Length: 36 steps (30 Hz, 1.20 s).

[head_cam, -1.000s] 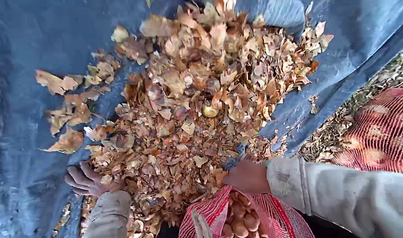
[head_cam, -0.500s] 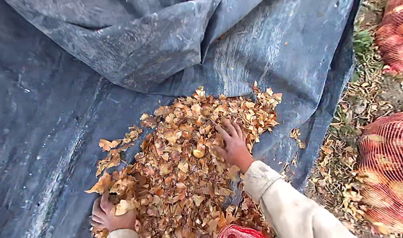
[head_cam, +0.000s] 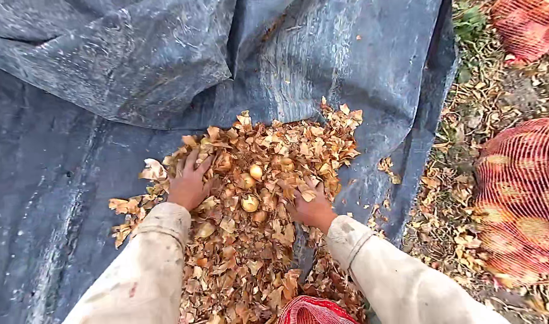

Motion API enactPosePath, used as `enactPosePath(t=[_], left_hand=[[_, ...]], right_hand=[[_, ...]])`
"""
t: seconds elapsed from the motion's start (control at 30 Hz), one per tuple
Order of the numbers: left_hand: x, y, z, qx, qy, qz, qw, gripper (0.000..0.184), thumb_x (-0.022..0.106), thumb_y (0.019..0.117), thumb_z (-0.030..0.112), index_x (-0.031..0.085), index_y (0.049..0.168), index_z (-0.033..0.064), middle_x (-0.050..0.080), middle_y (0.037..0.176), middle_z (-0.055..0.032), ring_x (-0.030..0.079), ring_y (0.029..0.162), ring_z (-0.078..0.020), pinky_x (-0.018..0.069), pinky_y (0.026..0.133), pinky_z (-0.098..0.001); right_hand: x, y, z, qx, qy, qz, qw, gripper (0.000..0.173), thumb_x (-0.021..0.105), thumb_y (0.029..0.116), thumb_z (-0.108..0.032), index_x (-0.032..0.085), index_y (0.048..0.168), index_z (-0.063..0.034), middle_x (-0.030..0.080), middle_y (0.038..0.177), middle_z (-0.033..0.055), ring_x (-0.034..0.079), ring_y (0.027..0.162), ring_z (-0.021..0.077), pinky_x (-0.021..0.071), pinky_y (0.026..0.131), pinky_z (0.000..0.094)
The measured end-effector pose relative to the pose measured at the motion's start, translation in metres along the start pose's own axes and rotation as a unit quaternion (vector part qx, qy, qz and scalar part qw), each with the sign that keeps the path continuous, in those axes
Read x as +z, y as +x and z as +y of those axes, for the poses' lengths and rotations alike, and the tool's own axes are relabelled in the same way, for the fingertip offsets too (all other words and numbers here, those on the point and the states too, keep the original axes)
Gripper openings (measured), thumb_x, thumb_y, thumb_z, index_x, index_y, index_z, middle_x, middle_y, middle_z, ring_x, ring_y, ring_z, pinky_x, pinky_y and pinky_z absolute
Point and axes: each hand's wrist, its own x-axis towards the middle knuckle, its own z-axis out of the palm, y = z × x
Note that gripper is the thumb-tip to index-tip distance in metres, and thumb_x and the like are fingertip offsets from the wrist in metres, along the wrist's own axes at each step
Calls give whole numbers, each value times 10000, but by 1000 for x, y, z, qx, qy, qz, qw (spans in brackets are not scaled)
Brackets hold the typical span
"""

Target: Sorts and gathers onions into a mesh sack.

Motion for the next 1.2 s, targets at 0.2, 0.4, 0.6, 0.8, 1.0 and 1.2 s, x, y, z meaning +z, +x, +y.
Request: enactPosePath(t=[0.2, 0.4, 0.6, 0.8, 1.0, 1.2], left_hand=[[52, -116, -43, 23, -51, 85, 995, 470, 832, 585, -80, 757, 1043, 0, 452, 1522, -310, 386, 1402, -595, 444, 947, -764], [89, -188, -55, -61, -38, 77, 994, 568, 945, 484, 145, 780, 1015, 30, 353, 1534, -415, 352, 1386, -663, 468, 872, -776], [121, -273, -63, -184, -79, 66, 978, 223, 722, 803, -6, 753, 1014, -67, 281, 1556, -441, 475, 1285, -670, 488, 896, -758], [155, -413, -69, -185, -48, 12, 981, 468, 683, 861, 174, 704, 1327, 143, 462, 1509, -338, 489, 1247, -691, 483, 775, -805], [104, -445, -68, -198, -81, 34, 976, 723, 754, 768, 543, 676, 1327, 91, 383, 1488, -446, 441, 1259, -715, 432, 940, -791], [43, -248, -58, -229, -60, 74, 969, 450, 591, 1025, 259, 608, 1392, -1, 674, 1195, -339, 686, 983, -560, 531, 804, -710]], right_hand=[[23, -25, -40, 51, -87, -134, 986, 577, 527, 1043, -381, 490, 1503, -33, 523, 1477, 269, 562, 1271, 492, 346, 1066, 721], [-17, -47, -56, 45, -80, -158, 983, 648, 723, 901, -555, 625, 1422, -182, 161, 1720, 152, 489, 1334, 542, 247, 1033, 843], [-80, -1, -76, -43, -8, -9, 999, 574, 804, 885, -434, 674, 1359, -136, 456, 1559, 225, 539, 1313, 488, 483, 959, 694], [46, 14, -76, -32, 8, 271, 962, 797, 565, 934, -590, 387, 1593, -178, 227, 1687, 216, 221, 1519, 533, 198, 1108, 808], [175, -90, -80, -88, 24, 227, 970, 574, 514, 962, -493, 606, 1455, -214, 354, 1580, 346, 352, 1368, 688, 306, 1025, 847], [166, -182, -110, -122, 26, -385, 915, 594, 600, 983, -217, 471, 1560, -271, 263, 1706, 28, 48, 1551, 536, 84, 1075, 879]])
